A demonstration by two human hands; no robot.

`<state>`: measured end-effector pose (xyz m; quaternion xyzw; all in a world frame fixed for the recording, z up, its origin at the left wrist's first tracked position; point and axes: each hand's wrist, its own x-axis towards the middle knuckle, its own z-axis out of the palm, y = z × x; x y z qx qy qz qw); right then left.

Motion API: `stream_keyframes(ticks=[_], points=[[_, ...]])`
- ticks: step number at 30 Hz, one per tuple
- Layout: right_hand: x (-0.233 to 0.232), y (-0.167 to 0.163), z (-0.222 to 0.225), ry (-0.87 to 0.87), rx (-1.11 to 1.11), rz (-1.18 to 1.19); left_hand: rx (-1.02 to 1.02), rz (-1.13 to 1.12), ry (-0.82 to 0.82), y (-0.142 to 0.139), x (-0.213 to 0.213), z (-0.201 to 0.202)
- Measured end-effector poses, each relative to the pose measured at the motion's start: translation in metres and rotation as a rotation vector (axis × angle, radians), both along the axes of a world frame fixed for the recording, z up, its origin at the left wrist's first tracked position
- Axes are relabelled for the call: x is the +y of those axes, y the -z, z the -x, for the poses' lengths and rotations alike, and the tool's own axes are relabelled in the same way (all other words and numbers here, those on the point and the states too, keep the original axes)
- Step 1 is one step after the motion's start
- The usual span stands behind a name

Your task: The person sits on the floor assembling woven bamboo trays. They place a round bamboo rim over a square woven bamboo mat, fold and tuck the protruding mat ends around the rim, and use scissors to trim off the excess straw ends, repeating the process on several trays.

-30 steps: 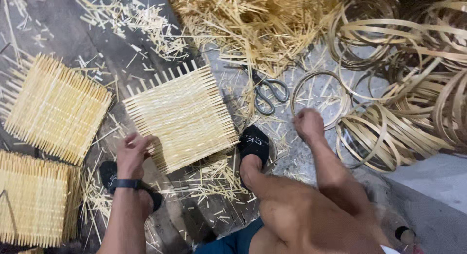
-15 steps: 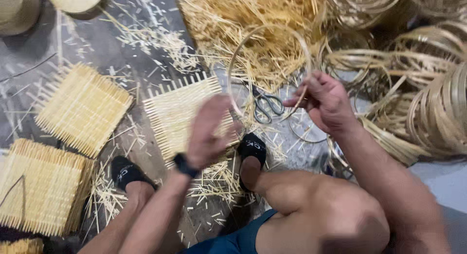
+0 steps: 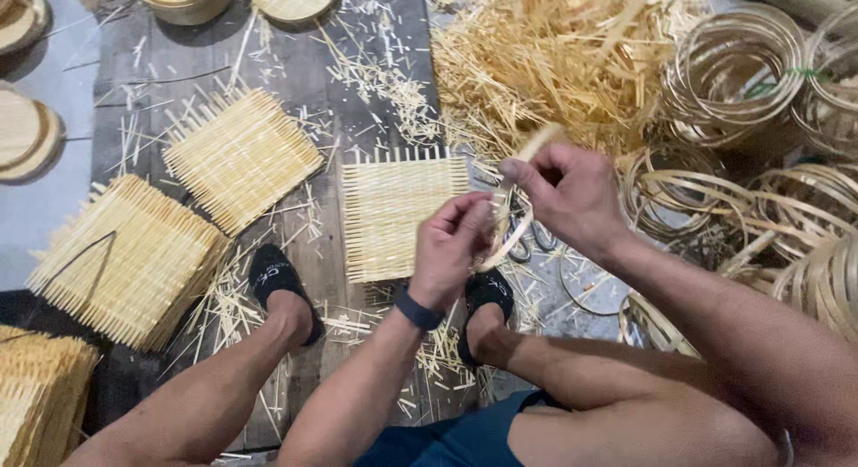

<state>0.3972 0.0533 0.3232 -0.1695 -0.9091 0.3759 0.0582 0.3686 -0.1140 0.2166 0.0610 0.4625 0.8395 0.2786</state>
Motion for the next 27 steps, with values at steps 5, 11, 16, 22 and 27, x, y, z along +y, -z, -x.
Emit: stream_keyframes(ticks=[5, 11, 16, 22, 27], points=[[-0.006, -0.009, 0.007, -0.592, 0.634, -0.529, -0.168, -0.036, 0.200, -0.011, -0.042, 0.038], [-0.034, 0.013, 0.014, -0.680, 0.595, -0.453, -0.154, 0.319, 0.519, -0.043, -0.043, 0.073], [-0.051, 0.026, 0.024, -0.605, 0.663, -0.543, -0.017, 0.440, 0.379, -0.031, -0.036, 0.075], [-0.053, 0.030, 0.046, -0.560, 0.660, -0.479, -0.215, 0.286, 0.209, -0.003, -0.039, 0.076], [0.004, 0.029, 0.051, 0.206, 0.103, 0.655, -0.069, -0.108, -0.227, 0.015, -0.073, 0.106]])
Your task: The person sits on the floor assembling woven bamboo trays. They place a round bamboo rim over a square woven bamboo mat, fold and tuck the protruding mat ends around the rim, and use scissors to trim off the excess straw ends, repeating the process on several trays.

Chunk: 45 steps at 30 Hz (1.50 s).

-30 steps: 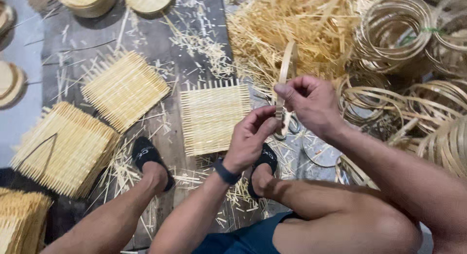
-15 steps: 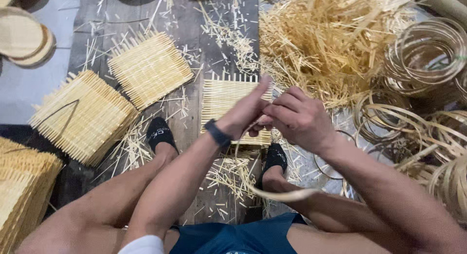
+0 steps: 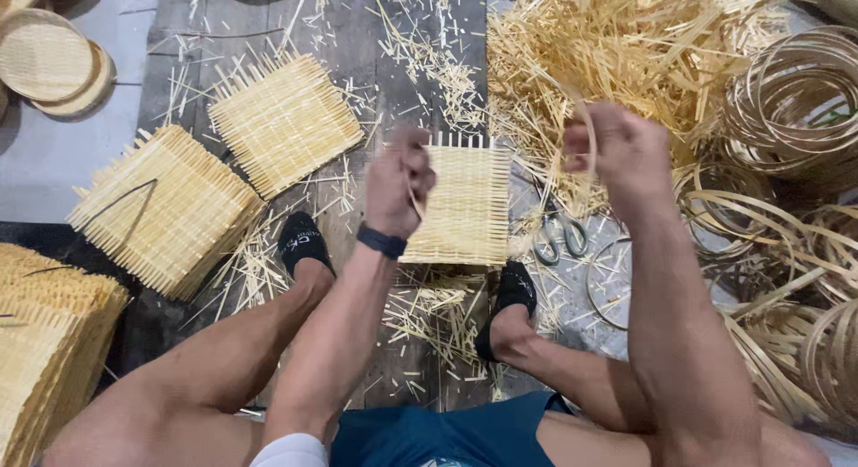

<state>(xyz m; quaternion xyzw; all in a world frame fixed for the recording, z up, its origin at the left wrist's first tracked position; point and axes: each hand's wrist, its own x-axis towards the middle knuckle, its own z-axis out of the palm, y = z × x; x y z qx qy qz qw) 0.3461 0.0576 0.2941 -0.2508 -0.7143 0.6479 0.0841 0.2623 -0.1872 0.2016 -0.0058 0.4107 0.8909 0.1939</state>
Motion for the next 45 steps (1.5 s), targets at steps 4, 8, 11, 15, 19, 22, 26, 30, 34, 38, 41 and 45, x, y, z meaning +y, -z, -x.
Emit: stream_keyframes(ticks=[4, 8, 11, 15, 19, 22, 26, 30, 34, 38, 41, 45], points=[[0.014, 0.051, -0.009, -0.177, 0.251, 0.638, -0.148, -0.206, 0.103, 0.006, -0.019, 0.021], [0.020, 0.096, -0.010, -0.261, 0.229, 0.775, -0.222, 0.087, 0.309, 0.002, -0.026, 0.038], [0.017, 0.108, -0.010, -0.324, 0.167, 0.754, -0.254, 0.137, 0.315, 0.001, -0.027, 0.040], [0.006, 0.105, -0.012, -0.239, 0.158, 0.787, -0.259, 0.149, 0.263, 0.005, -0.033, 0.038], [-0.003, 0.114, -0.010, -0.140, 0.096, 0.570, -0.350, -0.079, 0.061, 0.023, -0.044, 0.039], [-0.006, 0.143, 0.000, -0.123, 0.016, 0.312, -0.322, -0.001, -0.078, 0.062, -0.051, 0.037], [-0.012, 0.206, 0.015, -0.005, -0.119, 0.040, 0.036, 0.620, -0.275, 0.145, -0.053, 0.034], [-0.018, 0.264, 0.031, -0.063, -0.185, -0.408, 0.315, 1.294, -0.238, 0.209, -0.065, 0.040], [-0.025, 0.297, 0.034, -0.024, -0.180, -0.513, 0.204, 1.269, -0.130, 0.221, -0.070, 0.045], [-0.022, 0.309, 0.029, -0.045, -0.173, -0.500, 0.035, 1.339, -0.058, 0.214, -0.070, 0.048], [-0.021, 0.313, 0.025, -0.060, -0.111, -0.604, -0.031, 1.409, -0.031, 0.210, -0.070, 0.047], [-0.026, 0.310, 0.022, -0.037, -0.148, -0.517, 0.102, 1.388, -0.128, 0.214, -0.071, 0.044]])
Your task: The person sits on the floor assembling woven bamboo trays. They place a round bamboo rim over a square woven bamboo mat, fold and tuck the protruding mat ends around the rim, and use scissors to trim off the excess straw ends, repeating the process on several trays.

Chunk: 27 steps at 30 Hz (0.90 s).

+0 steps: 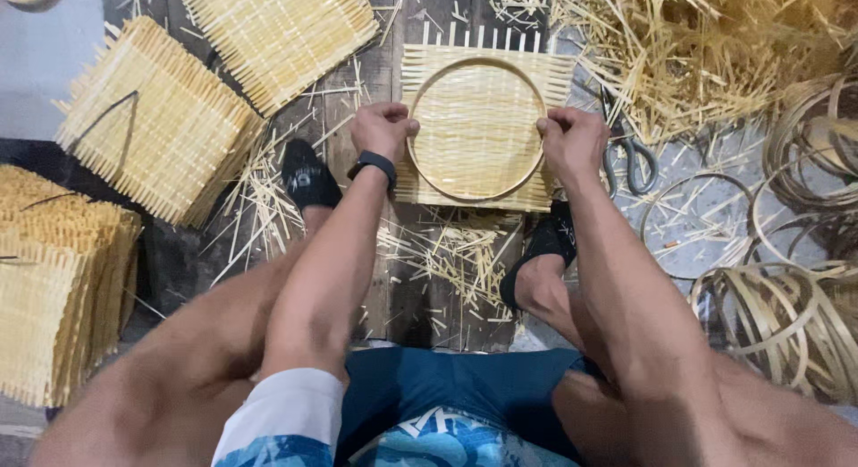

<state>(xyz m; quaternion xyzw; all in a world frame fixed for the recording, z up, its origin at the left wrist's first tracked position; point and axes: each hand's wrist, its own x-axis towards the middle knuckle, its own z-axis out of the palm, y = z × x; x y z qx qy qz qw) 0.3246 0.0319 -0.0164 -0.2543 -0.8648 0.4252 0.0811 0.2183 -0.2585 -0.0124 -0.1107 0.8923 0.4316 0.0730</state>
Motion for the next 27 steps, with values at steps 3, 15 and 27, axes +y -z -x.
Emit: stream_keyframes(ticks=[3, 15, 27], points=[[-0.004, -0.006, -0.001, 0.020, 0.012, 0.022, -0.081, 0.058, -0.005, 0.005, 0.000, -0.002], [0.001, -0.014, 0.009, -0.028, -0.041, 0.073, -0.304, -0.137, -0.029, 0.009, -0.010, 0.009], [0.016, 0.011, 0.018, -0.057, -0.101, 0.335, -0.278, -0.212, 0.020, 0.045, -0.033, 0.004]])
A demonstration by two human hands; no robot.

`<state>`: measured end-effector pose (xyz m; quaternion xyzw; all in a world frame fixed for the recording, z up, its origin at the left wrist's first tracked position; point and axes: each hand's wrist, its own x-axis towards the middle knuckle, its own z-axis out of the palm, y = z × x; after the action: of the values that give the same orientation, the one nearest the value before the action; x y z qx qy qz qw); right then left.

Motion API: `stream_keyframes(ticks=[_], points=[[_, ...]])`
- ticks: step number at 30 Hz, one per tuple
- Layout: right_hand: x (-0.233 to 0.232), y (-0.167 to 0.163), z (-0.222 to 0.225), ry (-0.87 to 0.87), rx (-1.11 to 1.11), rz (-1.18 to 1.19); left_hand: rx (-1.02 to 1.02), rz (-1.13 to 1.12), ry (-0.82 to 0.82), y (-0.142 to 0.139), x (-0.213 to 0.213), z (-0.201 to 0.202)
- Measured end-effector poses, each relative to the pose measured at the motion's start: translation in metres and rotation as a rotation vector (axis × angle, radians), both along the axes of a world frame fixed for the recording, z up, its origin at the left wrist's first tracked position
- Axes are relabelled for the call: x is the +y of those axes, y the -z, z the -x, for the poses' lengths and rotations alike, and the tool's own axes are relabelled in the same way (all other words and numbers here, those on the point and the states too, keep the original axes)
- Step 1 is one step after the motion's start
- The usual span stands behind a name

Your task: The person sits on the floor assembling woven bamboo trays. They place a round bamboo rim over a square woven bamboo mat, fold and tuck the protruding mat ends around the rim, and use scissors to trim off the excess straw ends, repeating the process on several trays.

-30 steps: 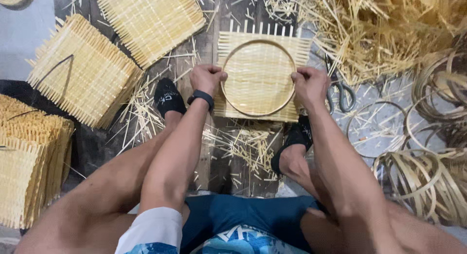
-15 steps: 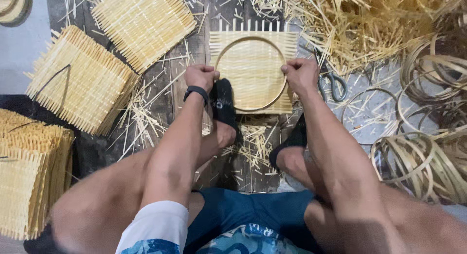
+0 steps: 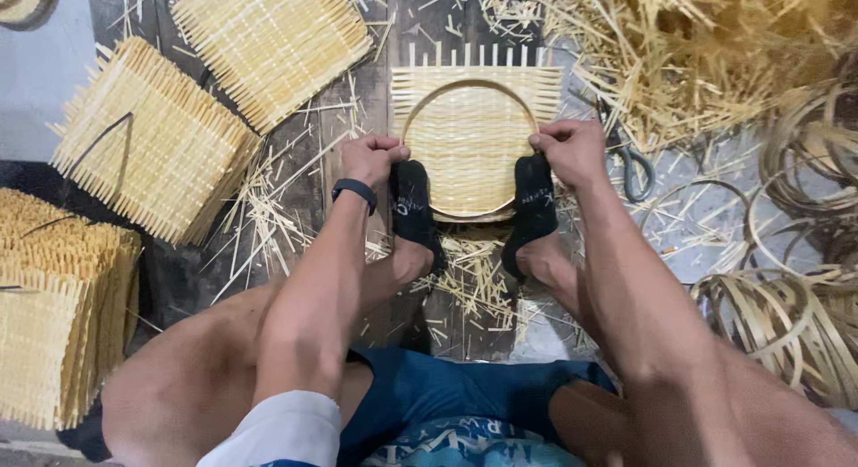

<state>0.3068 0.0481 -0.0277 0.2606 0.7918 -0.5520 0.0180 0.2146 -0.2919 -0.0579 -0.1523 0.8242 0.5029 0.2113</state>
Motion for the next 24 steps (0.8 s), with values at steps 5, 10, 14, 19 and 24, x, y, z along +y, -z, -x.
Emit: stream_keyframes(ticks=[5, 10, 14, 19, 24], points=[[-0.009, -0.049, 0.010, -0.170, -0.102, -0.188, -0.072, 0.040, 0.152, -0.015, 0.000, 0.022], [-0.074, -0.085, 0.009, -0.778, 0.154, -0.707, 0.138, 0.351, 0.336, -0.046, 0.044, 0.050], [-0.081, -0.065, -0.016, -0.259, 0.203, -0.595, 0.291, 0.267, -0.005, -0.042, 0.057, 0.050], [-0.010, -0.011, -0.005, 0.150, -0.003, 0.318, -0.414, -0.289, -0.001, -0.021, 0.003, 0.021], [-0.010, 0.013, -0.003, 0.286, -0.009, 0.727, -0.324, -0.554, -0.127, 0.002, -0.004, 0.010]])
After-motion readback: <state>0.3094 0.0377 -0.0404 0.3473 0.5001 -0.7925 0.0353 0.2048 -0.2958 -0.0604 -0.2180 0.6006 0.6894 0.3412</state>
